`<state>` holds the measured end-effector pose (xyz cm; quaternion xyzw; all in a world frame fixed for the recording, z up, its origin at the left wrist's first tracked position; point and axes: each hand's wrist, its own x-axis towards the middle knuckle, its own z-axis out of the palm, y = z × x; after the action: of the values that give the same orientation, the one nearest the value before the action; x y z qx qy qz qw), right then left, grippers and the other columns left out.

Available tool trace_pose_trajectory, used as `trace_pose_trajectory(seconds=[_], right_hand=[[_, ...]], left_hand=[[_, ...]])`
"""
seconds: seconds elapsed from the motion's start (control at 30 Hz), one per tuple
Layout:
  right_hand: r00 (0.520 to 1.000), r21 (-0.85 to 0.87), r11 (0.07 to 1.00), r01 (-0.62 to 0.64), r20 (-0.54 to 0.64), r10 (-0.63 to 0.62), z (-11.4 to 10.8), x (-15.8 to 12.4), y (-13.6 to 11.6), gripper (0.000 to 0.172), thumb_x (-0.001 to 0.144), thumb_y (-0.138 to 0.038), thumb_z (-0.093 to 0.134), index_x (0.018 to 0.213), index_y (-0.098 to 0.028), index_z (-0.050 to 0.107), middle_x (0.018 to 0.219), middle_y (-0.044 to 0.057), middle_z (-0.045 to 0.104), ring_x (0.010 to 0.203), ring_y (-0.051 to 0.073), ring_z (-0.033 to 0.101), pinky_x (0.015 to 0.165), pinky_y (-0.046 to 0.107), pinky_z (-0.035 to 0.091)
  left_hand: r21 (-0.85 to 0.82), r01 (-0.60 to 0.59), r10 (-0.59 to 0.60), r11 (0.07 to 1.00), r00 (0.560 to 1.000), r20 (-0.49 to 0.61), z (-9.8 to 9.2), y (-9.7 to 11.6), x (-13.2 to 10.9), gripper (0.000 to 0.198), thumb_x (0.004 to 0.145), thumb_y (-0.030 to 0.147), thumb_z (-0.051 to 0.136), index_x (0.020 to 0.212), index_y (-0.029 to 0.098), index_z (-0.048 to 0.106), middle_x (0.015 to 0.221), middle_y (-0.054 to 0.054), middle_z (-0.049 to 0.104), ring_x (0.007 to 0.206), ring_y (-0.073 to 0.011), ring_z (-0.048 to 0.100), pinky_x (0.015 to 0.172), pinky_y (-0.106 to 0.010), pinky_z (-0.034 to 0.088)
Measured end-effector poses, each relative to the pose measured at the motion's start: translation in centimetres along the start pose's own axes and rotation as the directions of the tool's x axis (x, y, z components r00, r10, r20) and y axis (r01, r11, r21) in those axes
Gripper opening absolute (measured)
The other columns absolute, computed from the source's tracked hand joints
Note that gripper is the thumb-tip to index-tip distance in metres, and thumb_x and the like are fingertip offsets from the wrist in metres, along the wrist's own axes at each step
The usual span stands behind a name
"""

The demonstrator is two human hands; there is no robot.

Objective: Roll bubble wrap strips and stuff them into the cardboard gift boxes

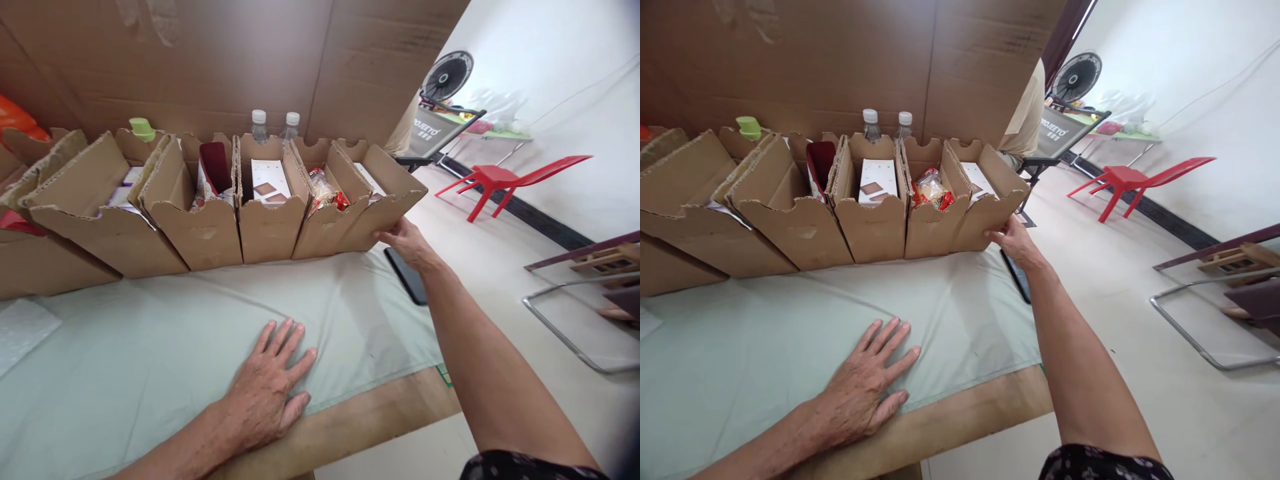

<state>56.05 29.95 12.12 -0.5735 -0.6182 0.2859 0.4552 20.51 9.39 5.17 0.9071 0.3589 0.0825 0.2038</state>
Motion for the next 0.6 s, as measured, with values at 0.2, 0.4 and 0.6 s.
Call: trace_pose_trajectory(seconds=[0.2,0.4,0.6], right_hand=[[0.883,-0.337,0.936,0.106,-0.401,-0.245,1.7,-5.1,-6.0,0.044,0.094,-0.04,0.063,0.132,-0.019,0.066,0.125,0.016,0.07,0.107,0.03,0.068,0.098,0.05,0.052],[0.965,-0.587,0.766,0.261,0.126,-0.231,8.1,-4.0,-11.8,0.033,0.088,-0.025,0.065,0.119,-0.025,0.074,0.082,0.003,0.076,0.079,0.027,0.071,0.081,0.042,0.054],[0.931,-0.567,0.749,0.344,0.103,-0.349,5.0,-10.9,-11.8,0.023,0.095,-0.03,0.055,0.096,-0.028,0.078,0.095,0.004,0.081,0.087,0.028,0.074,0.08,0.043,0.054]], left_hand=[[-0.046,-0.008,0.009,0.999,1.0,0.007,-0.2,-0.1,-0.1,0.064,0.101,0.052,0.057,0.158,0.025,0.049,0.173,-0.018,0.03,0.163,-0.0409,0.021,0.131,-0.067,0.018],[-0.092,0.042,-0.04,0.995,0.999,0.02,-0.6,-0.3,0.3,0.066,0.091,0.039,0.071,0.154,0.025,0.055,0.173,-0.017,0.032,0.162,-0.0424,0.024,0.129,-0.07,0.019],[-0.348,0.133,-0.212,0.928,0.957,-0.2,-2.4,-0.6,-1.7,0.062,0.096,0.035,0.063,0.155,0.024,0.053,0.17,-0.017,0.038,0.158,-0.0411,0.034,0.12,-0.067,0.04]])
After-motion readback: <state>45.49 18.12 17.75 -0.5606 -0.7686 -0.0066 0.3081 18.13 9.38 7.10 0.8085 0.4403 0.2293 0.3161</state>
